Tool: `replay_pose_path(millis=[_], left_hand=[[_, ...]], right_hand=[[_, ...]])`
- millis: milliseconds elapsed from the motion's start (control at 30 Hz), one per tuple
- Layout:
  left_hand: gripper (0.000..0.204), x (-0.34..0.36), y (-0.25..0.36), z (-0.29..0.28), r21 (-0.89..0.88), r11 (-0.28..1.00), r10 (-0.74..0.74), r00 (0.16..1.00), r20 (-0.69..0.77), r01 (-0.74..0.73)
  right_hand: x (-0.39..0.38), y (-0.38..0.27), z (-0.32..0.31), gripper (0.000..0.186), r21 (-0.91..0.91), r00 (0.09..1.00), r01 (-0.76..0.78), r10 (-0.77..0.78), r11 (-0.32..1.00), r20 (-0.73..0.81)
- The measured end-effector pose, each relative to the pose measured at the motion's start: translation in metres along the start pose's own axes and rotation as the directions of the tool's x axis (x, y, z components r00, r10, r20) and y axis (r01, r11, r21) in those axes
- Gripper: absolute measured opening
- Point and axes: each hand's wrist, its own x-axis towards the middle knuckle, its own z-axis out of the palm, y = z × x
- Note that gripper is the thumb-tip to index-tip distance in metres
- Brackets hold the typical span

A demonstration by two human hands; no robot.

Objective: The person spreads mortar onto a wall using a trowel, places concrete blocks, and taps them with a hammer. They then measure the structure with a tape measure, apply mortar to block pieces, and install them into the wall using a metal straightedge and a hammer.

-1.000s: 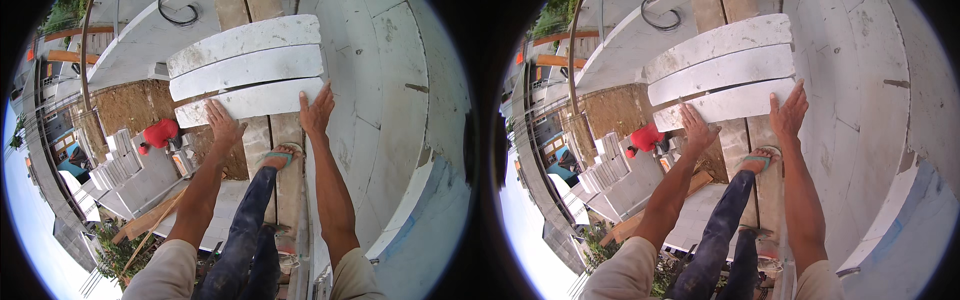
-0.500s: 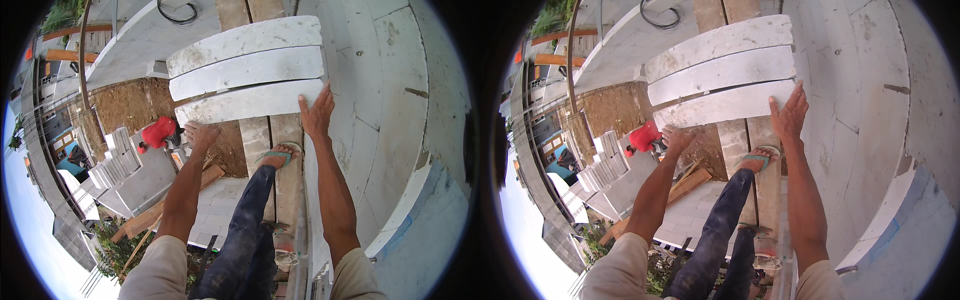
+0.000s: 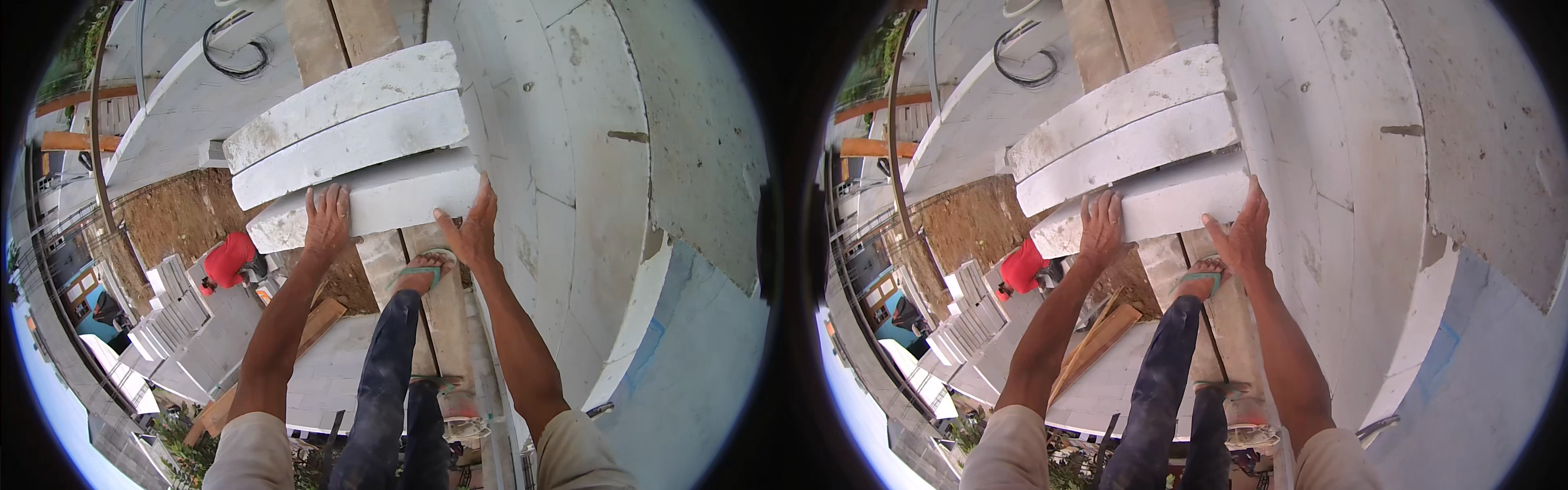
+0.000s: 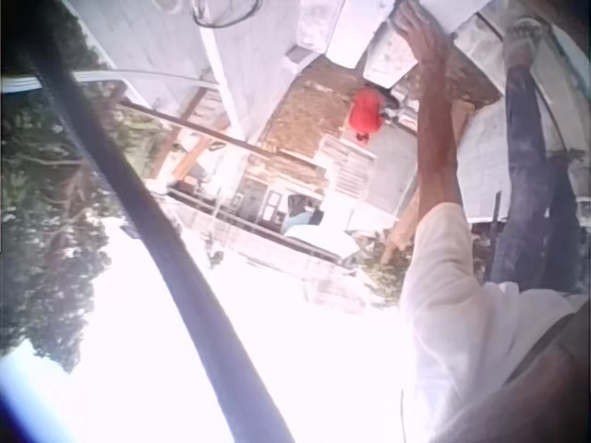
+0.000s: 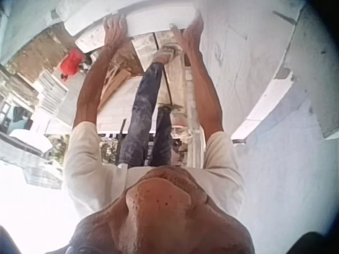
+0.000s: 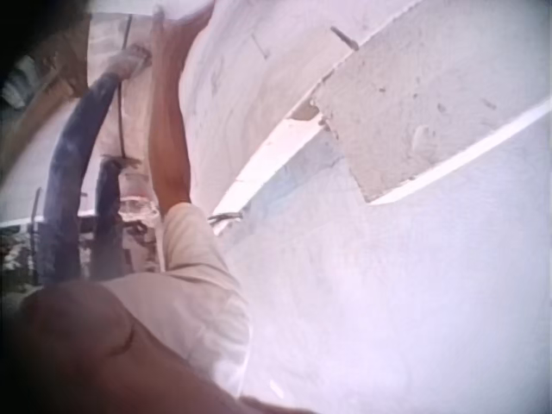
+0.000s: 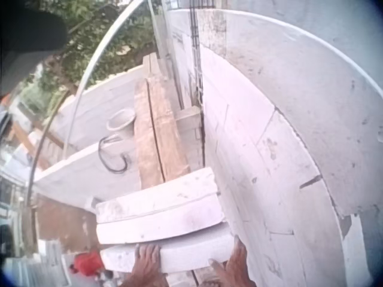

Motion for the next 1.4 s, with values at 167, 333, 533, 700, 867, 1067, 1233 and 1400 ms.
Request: replay_pose_path(millis=[167, 333, 533, 700, 867, 1067, 1233, 1400], left_hand=[[0.128, 0.031, 0.054, -0.016, -0.066, 0.998, -0.009, 0.998, -0.06, 0.005], [0.1, 0.027, 0.052, -0.02, -0.039, 0.999, -0.008, 0.996, 0.084, 0.011], [0.107, -0.03, 0.08, -0.065, -0.196, 0.972, 0.155, 0.979, 0.135, -0.127], [0.103, -0.083, 0.127, -0.134, -0.389, 0.907, 0.243, 0.956, 0.167, -0.163], [0.102, -0.128, 0.138, -0.191, -0.499, 0.864, 0.227, 0.935, 0.272, -0.065], [0.098, -0.159, 0.13, -0.205, -0.667, 0.743, 0.084, 0.996, 0.0, -0.063], [0.095, -0.169, 0.13, -0.199, -0.633, 0.774, 0.011, 0.999, -0.031, -0.028], [0.092, -0.19, 0.118, -0.212, -0.593, 0.805, -0.036, 0.999, -0.022, 0.016]], right_hand=[[-0.006, 0.004, -0.018, 0.113, 0.216, 0.982, -0.181, 0.166, 0.96, 0.086], [-0.015, 0.022, -0.04, 0.114, 0.248, 0.978, -0.173, 0.135, 0.953, 0.161], [-0.087, 0.023, -0.127, 0.12, 0.136, 0.952, -0.103, 0.058, 0.985, 0.3], [-0.148, -0.016, -0.189, 0.111, 0.265, 0.994, -0.02, -0.01, 0.964, 0.111], [-0.201, -0.124, -0.271, 0.077, 0.13, 0.99, 0.107, -0.117, 0.986, 0.073], [-0.222, -0.24, -0.274, 0.045, -0.19, 0.952, 0.296, -0.306, 0.936, -0.022], [-0.19, -0.242, -0.24, 0.033, -0.298, 0.863, 0.491, -0.503, 0.819, 0.039], [-0.177, -0.234, -0.214, 0.042, -0.335, 0.843, 0.516, -0.537, 0.789, 0.034]])
